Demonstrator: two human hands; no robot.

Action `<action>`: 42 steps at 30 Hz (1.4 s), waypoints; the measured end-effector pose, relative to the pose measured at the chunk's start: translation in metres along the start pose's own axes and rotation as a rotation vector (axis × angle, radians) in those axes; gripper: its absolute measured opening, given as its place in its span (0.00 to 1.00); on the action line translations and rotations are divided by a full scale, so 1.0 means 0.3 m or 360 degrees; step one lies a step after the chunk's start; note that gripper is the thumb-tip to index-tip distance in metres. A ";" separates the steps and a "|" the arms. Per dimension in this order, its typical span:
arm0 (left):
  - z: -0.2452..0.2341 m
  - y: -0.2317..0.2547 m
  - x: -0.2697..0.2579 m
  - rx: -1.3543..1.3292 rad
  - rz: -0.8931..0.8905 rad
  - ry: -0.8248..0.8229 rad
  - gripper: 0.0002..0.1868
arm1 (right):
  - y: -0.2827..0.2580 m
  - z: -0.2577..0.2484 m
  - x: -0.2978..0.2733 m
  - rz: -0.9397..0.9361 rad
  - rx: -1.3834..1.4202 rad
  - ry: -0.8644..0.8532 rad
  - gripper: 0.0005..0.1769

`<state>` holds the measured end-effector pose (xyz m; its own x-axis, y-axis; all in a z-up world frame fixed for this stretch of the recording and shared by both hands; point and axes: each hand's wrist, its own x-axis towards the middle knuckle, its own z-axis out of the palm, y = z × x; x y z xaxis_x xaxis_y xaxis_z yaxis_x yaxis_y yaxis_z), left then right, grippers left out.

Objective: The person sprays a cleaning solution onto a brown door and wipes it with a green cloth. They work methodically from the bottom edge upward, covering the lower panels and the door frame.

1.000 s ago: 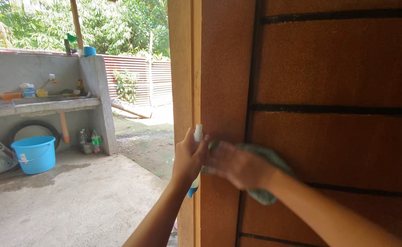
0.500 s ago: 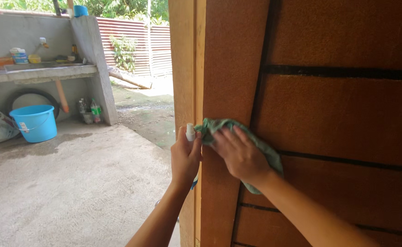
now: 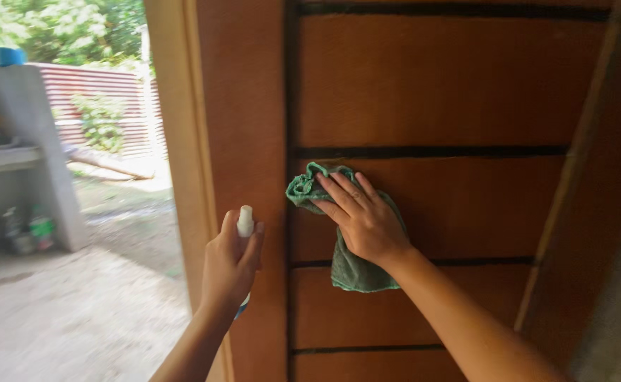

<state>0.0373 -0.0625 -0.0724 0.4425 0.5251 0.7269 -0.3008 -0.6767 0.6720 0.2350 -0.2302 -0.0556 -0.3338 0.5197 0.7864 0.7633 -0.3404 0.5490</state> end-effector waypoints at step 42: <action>0.948 0.590 0.242 0.0097 0.0759 -0.0509 0.18 | 0.989 -0.468 -0.313 0.1281 -0.0726 0.0711 0.33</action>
<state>0.2565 -0.2908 0.0590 0.5064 -0.0209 0.8620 -0.4844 -0.8340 0.2644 0.4152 -0.4902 0.0733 -0.0624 -0.3014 0.9514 0.6002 -0.7730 -0.2055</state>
